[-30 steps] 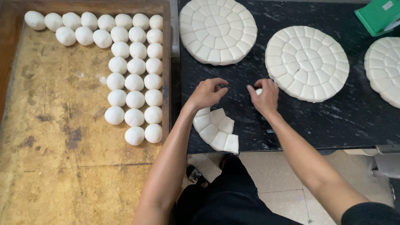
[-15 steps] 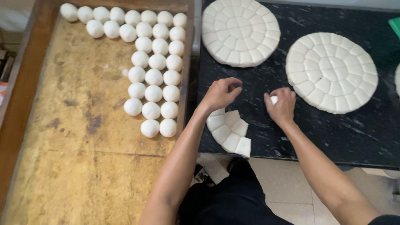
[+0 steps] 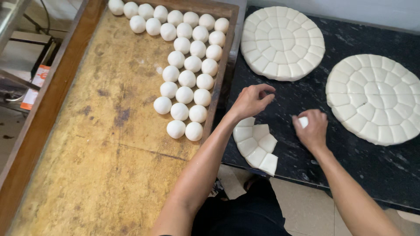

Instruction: The person repeatedly picks small dough pieces from a segmented circular dough sheet, rolls them into smooth balls between both hands, and places them in neat rows on a wooden tray. The process continues throughout the clip, with the person working methodically to form and arrange the dough balls.

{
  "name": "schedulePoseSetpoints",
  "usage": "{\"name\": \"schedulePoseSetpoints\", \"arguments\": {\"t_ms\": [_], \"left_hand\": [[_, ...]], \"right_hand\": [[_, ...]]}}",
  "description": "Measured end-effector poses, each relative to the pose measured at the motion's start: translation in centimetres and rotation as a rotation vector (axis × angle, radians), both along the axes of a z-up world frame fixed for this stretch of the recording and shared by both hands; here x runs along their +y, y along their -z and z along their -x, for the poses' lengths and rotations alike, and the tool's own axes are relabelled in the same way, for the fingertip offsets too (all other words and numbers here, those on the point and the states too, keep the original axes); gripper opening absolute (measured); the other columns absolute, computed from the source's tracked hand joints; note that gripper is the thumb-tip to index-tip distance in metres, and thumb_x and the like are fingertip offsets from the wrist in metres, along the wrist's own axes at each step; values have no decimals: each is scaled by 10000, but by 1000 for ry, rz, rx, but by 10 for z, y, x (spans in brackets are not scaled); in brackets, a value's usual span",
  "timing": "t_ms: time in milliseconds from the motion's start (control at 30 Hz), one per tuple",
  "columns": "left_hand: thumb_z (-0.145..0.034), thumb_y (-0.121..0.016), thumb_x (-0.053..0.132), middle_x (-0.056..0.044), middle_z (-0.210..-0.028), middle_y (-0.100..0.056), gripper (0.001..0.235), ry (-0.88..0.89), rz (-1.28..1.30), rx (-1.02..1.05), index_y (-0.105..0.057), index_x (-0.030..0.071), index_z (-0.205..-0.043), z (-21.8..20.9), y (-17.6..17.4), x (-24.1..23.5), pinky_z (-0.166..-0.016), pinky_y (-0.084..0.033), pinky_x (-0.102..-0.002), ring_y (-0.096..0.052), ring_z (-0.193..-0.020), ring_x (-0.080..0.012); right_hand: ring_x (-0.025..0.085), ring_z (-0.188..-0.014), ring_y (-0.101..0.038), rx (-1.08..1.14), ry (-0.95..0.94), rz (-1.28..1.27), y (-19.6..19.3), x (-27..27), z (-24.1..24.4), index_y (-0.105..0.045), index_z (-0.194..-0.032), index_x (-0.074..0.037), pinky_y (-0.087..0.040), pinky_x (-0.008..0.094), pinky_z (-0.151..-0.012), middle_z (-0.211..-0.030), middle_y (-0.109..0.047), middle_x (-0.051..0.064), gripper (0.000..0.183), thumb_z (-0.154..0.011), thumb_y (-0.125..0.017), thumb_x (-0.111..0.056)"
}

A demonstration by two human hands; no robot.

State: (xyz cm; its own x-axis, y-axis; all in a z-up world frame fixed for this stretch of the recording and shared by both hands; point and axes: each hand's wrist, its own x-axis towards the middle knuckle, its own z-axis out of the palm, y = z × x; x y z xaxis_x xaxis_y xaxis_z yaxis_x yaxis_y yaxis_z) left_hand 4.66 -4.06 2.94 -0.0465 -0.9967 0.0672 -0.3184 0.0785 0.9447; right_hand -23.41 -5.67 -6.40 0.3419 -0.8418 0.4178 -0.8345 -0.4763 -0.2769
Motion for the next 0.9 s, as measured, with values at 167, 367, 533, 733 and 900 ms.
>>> {"name": "schedulePoseSetpoints", "arguments": {"t_ms": [167, 367, 533, 733, 900], "left_hand": [[-873, -700, 244, -92, -749, -760, 347, -20, 38, -5, -747, 58, -1162, 0, -2, -7, -653, -585, -331, -734, -643, -171], [-867, -706, 245, -105, -775, -766, 358, 9, 68, -28, -742, 42, -1160, 6, 9, -10, -672, -593, -341, -748, -700, -183], [-865, -696, 255, -124, -781, -772, 365, -6, 19, -31, -745, 47, -1160, 6, 11, -9, -694, -595, -352, -759, -718, -222], [-849, -727, 258, -143, -848, -785, 340, -29, 147, -70, -769, 51, -1116, 10, 15, -17, -760, -598, -375, -771, -807, -255], [-854, -723, 259, -134, -833, -780, 331, -13, 108, -62, -762, 56, -1112, 11, 19, -13, -735, -601, -365, -778, -790, -237]], "right_hand": [[346, -1006, -563, -105, 137, 16, 8, -58, -56, -678, -949, -76, -456, 468, -900, -1037, -641, 131, 307, -912, -847, -331], [323, -1051, -565, -89, -156, -17, 20, 25, -46, -643, -1063, -64, -451, 443, -926, -1104, -627, 115, 244, -922, -752, -231], [333, -999, -568, 15, -37, -27, 12, -7, -7, -692, -988, -73, -443, 467, -880, -1069, -640, 131, 238, -924, -791, -280], [370, -957, -580, -123, 67, 47, 13, -57, -63, -687, -886, -79, -456, 481, -856, -988, -651, 127, 268, -931, -847, -290], [330, -1022, -600, -139, -234, 44, 11, 20, -55, -635, -986, -52, -437, 457, -911, -1048, -629, 110, 184, -882, -781, -92]]}}
